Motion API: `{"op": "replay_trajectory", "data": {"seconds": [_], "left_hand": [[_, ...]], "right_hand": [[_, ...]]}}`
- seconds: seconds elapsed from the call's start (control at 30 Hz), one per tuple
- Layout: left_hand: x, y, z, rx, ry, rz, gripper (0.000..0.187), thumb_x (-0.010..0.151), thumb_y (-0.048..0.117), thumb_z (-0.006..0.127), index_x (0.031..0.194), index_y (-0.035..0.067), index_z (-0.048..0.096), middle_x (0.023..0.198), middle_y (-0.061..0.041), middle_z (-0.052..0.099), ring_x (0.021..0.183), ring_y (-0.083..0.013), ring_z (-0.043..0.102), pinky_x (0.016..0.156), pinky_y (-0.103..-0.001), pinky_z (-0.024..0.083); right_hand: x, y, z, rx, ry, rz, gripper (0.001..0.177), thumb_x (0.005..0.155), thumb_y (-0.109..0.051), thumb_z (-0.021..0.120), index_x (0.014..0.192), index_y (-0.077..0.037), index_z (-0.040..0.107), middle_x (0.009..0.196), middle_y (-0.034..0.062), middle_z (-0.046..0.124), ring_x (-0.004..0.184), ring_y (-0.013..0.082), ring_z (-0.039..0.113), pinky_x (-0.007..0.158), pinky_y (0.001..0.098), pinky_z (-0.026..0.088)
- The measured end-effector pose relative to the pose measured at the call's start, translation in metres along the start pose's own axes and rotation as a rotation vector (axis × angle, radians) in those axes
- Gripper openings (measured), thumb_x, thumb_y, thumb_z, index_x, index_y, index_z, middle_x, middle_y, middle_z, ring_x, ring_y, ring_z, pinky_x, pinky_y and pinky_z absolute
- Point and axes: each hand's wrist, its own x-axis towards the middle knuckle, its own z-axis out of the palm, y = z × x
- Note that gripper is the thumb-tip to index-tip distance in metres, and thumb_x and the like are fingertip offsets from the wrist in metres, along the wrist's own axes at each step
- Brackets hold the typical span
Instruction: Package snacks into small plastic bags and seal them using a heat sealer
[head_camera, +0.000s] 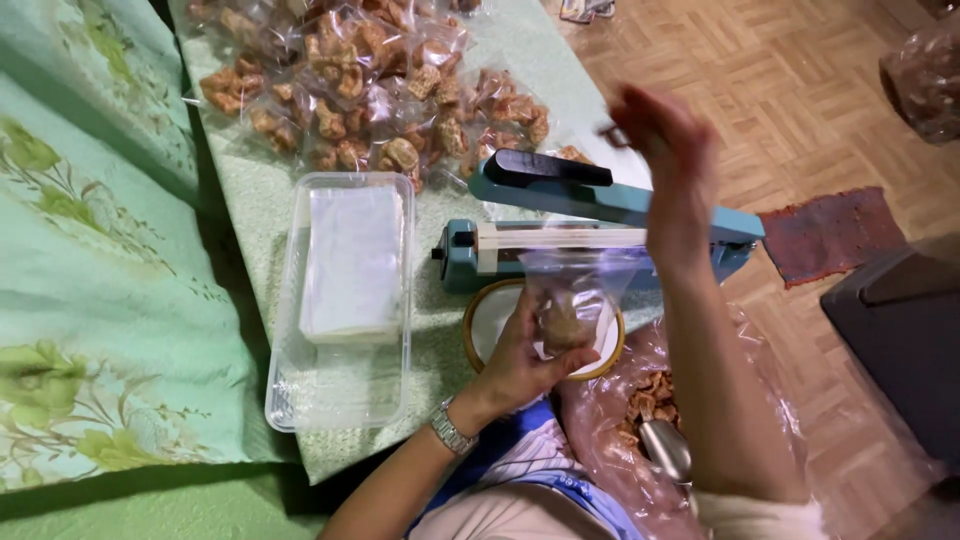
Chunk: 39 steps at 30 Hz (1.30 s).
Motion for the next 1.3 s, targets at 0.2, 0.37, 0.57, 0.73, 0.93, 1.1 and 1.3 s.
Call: {"op": "replay_trajectory", "data": {"seconds": [0.2,0.37,0.57,0.73,0.93,1.1,1.3], "left_hand": [[-0.002,0.012,-0.004,0.143,-0.097,0.026,0.055,0.08,0.027,0.073,0.113,0.009,0.034,0.112,-0.017,0.06,0.101,-0.0326,0.068,0.083,-0.035,0.063],[-0.011,0.035,-0.025,0.306,0.0,-0.009,0.063,0.086,0.027,0.066,0.133,0.009,0.028,0.125,-0.021,0.05,0.102,-0.0326,0.066,0.068,-0.028,0.068],[0.012,0.058,-0.097,-0.136,0.323,-0.056,0.049,0.098,0.013,0.049,0.14,0.012,0.024,0.1,-0.01,0.062,0.096,-0.0226,0.066,0.082,-0.034,0.063],[0.107,0.048,-0.183,0.473,0.377,-0.094,0.093,0.084,0.048,0.066,0.145,0.016,0.003,0.139,-0.021,0.045,0.111,-0.0322,0.064,0.084,-0.046,0.064],[0.16,0.015,-0.23,0.672,0.513,-0.211,0.097,0.088,0.049,0.047,0.143,0.015,-0.026,0.155,-0.032,-0.007,0.118,-0.0323,0.038,0.094,-0.039,0.047],[0.061,0.052,-0.193,1.293,0.121,-0.121,0.053,0.095,0.036,0.058,0.128,-0.005,0.049,0.129,-0.031,0.051,0.121,-0.0473,0.046,0.108,-0.059,0.022],[-0.029,0.078,-0.159,1.307,-0.118,-0.814,0.046,0.076,0.011,0.076,0.118,0.01,0.058,0.107,-0.01,0.057,0.093,-0.0238,0.058,0.088,-0.034,0.054]], "right_hand": [[-0.115,0.023,-0.033,0.025,0.358,0.08,0.08,0.09,-0.073,0.036,0.135,-0.008,0.049,0.114,0.0077,0.059,0.098,0.0168,0.055,0.091,0.0327,0.044],[-0.198,0.056,-0.079,-0.125,0.53,0.302,0.058,0.098,-0.056,0.044,0.112,-0.002,0.062,0.103,0.0125,0.067,0.094,0.0219,0.064,0.088,0.0331,0.054],[-0.25,0.051,-0.088,-0.518,0.542,0.719,0.032,0.103,-0.021,0.044,0.115,0.0,0.065,0.107,0.0167,0.067,0.095,0.0263,0.062,0.085,0.0394,0.052],[-0.28,0.077,-0.097,-0.518,0.503,0.787,0.023,0.1,-0.016,0.051,0.109,-0.002,0.067,0.098,0.0149,0.068,0.075,0.0193,0.055,0.06,0.0312,0.046],[-0.278,0.063,-0.079,-0.558,0.43,0.851,0.023,0.097,-0.013,0.052,0.111,-0.002,0.068,0.101,0.0159,0.071,0.087,0.023,0.066,0.071,0.0333,0.057],[-0.33,0.072,-0.103,-0.622,0.385,0.989,0.03,0.096,-0.019,0.051,0.115,-0.001,0.066,0.115,0.0169,0.069,0.101,0.0269,0.066,0.084,0.0394,0.057],[-0.377,0.08,-0.141,-0.468,0.641,0.953,0.021,0.099,-0.008,0.053,0.116,0.0,0.063,0.113,0.0223,0.066,0.103,0.0324,0.064,0.077,0.0442,0.057]]}}
